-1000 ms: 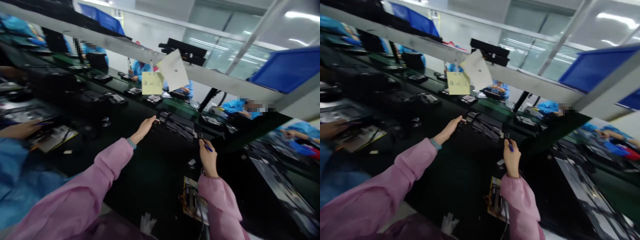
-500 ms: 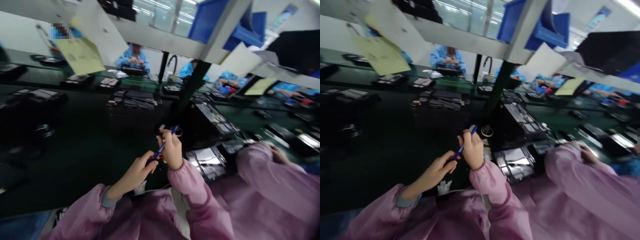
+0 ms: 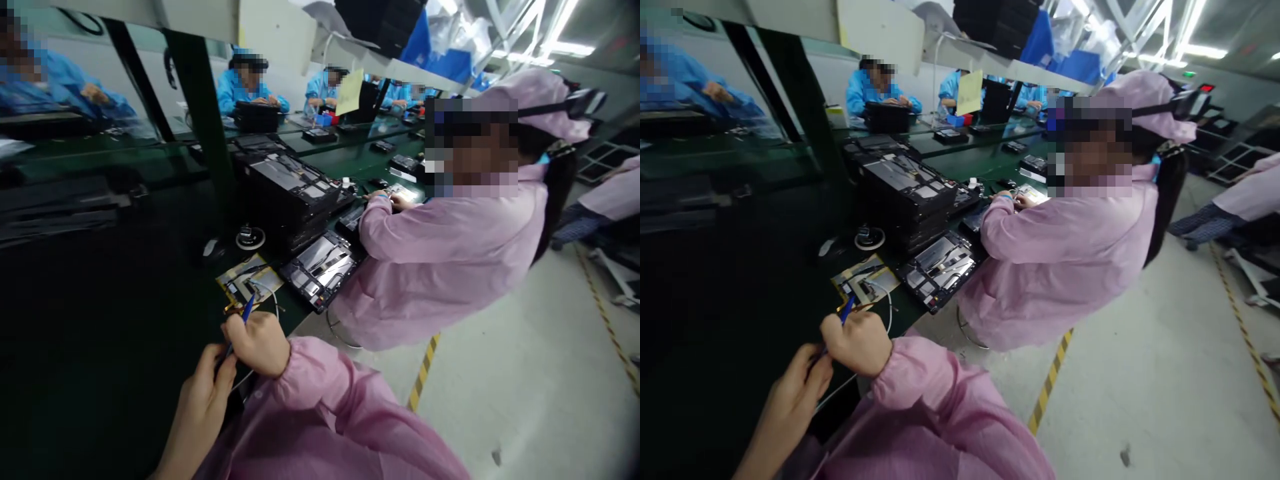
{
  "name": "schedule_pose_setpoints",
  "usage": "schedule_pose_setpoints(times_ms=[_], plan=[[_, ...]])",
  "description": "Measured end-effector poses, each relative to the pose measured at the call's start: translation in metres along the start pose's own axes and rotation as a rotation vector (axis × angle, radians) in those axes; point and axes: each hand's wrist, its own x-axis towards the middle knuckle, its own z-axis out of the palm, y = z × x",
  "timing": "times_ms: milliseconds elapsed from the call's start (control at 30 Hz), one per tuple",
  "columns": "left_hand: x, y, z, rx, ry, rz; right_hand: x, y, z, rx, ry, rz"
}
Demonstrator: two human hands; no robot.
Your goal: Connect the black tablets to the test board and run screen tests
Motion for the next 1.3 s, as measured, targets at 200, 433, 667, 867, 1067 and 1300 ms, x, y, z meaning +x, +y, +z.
schedule_pose_setpoints(times_ms=[200, 433, 667, 867, 1067, 1300], plan=[[0.003, 0.024, 0.018, 0.165, 0.052, 0.133, -0.031, 0.022, -0.018, -0.027, 0.001, -0.033], [0.018, 0.058, 0.046, 0.076, -0.107, 0.080, -0.062, 0.042, -0.029, 0.054, 0.041, 0.181], [0.037, 0.050, 0.083, -0.199, -0.250, -0.115, -0.120, 0.103, -0.020, 0.290, 0.537, 0.878], [0.062, 0.025, 0.119, -0.716, -0.621, -0.621, -0.125, 0.127, -0.002, 0.399, 0.670, 1.131], [0.069, 0.032, 0.139, -0.823, -0.399, -0.686, -0.113, 0.125, 0.004, 0.484, 0.699, 1.180], [0.068, 0.049, 0.137, -0.821, -0.308, -0.676, -0.110, 0.114, -0.020, 0.546, 0.778, 1.131]])
